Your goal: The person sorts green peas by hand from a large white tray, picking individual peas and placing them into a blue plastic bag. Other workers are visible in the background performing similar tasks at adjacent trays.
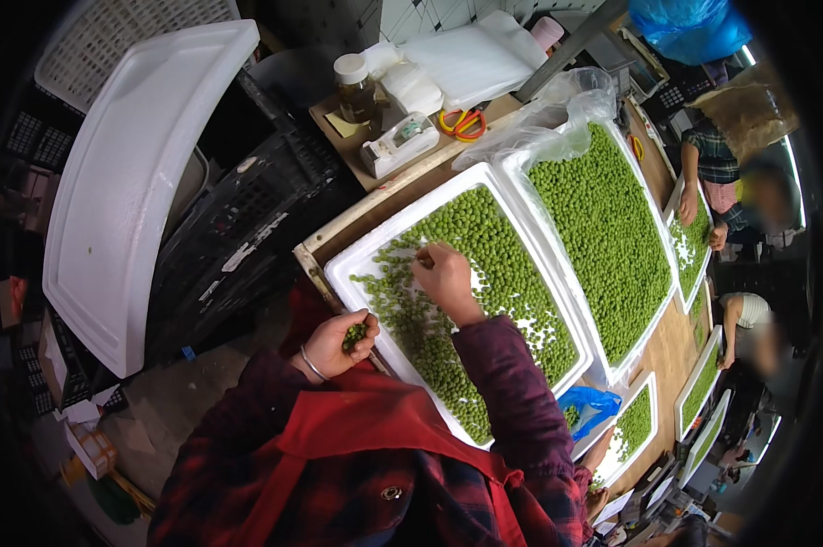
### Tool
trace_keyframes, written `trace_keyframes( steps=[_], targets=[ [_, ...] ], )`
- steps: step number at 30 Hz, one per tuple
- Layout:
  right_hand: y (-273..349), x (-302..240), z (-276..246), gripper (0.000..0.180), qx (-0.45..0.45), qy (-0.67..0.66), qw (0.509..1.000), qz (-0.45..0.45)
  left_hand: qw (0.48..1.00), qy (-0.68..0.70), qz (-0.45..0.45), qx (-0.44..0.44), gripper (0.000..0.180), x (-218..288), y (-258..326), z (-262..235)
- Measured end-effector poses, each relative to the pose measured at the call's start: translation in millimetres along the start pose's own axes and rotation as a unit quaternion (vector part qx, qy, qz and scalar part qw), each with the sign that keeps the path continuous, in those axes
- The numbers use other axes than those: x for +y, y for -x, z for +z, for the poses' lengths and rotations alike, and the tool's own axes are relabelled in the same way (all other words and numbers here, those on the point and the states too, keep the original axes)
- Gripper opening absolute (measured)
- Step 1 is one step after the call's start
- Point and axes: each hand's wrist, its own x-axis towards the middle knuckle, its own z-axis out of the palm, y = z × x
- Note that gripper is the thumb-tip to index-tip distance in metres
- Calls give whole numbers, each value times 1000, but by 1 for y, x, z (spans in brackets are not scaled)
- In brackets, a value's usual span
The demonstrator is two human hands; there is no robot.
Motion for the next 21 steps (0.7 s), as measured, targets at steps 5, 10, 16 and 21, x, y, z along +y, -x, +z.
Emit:
trace_keyframes(
  steps=[5,10,16,21],
  targets=[
    [42,-64,-17,11,-148,-201,967,50,996,-32,44,66,24,-6,-2,3],
    [62,-84,-11,13,-127,-123,984,-9,995,-52,84,7,23,-12,-2,0],
    [13,-14,-6,11,18,-12,1000,18,998,42,40,19,19,-3,2,3],
    [-6,4,4,14,-22,103,994,-26,999,23,34,3,19,-3,5,5]
  ],
)
